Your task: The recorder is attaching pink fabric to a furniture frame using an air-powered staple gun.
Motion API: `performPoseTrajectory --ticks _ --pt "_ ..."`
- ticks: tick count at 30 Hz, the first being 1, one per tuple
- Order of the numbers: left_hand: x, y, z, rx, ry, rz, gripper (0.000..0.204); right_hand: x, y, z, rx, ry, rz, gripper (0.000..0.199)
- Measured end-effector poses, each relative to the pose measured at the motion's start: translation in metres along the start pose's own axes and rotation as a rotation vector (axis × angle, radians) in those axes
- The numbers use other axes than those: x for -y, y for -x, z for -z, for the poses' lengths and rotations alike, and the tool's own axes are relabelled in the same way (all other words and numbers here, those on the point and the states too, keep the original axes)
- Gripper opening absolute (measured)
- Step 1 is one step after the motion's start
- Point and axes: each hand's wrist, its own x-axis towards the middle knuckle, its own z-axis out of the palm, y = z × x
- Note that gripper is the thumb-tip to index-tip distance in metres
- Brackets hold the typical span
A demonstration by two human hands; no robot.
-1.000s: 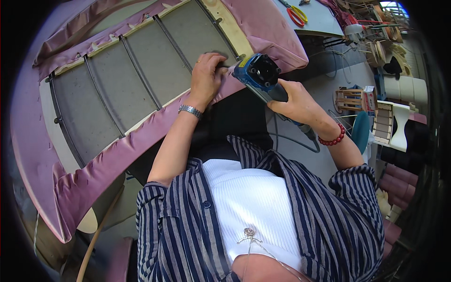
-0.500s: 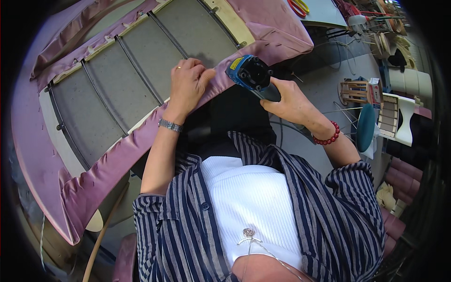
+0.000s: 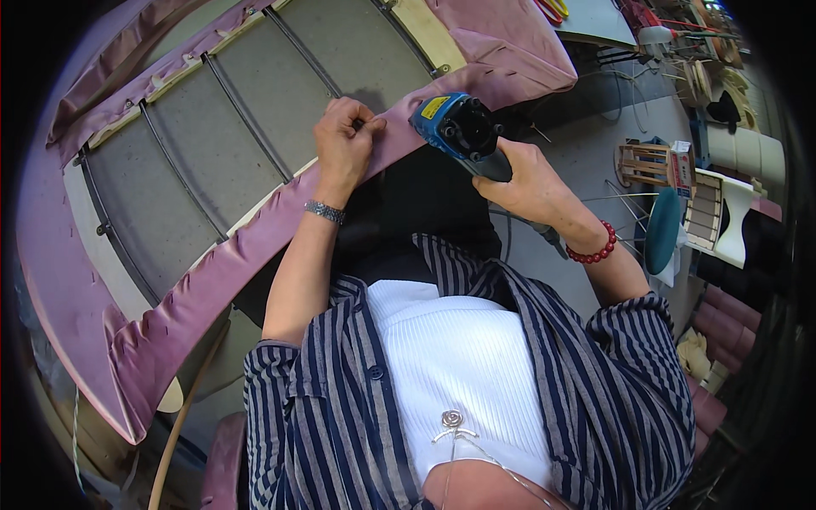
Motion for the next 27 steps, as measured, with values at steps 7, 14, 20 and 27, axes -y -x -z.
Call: performPoseTrajectory --ticks 7,14,20,27 --pt "-0.004 0.000 -0.006 -0.044 -0.152 -0.001 0.017 0.003 -0.005 0.006 -0.001 0.031 0.024 0.037" --pt "-0.005 0.001 -0.005 -0.045 -0.145 -0.010 0.015 0.012 -0.012 0.004 0.079 -0.009 0.055 0.032" --pt "-0.003 0.002 -0.006 -0.069 -0.160 -0.047 0.011 0.015 -0.023 -0.008 0.084 0.067 0.043 0.044" --pt "0.002 0.001 -0.005 -0.120 -0.180 -0.100 0.010 0.016 -0.023 -0.007 0.054 0.007 0.037 0.032"
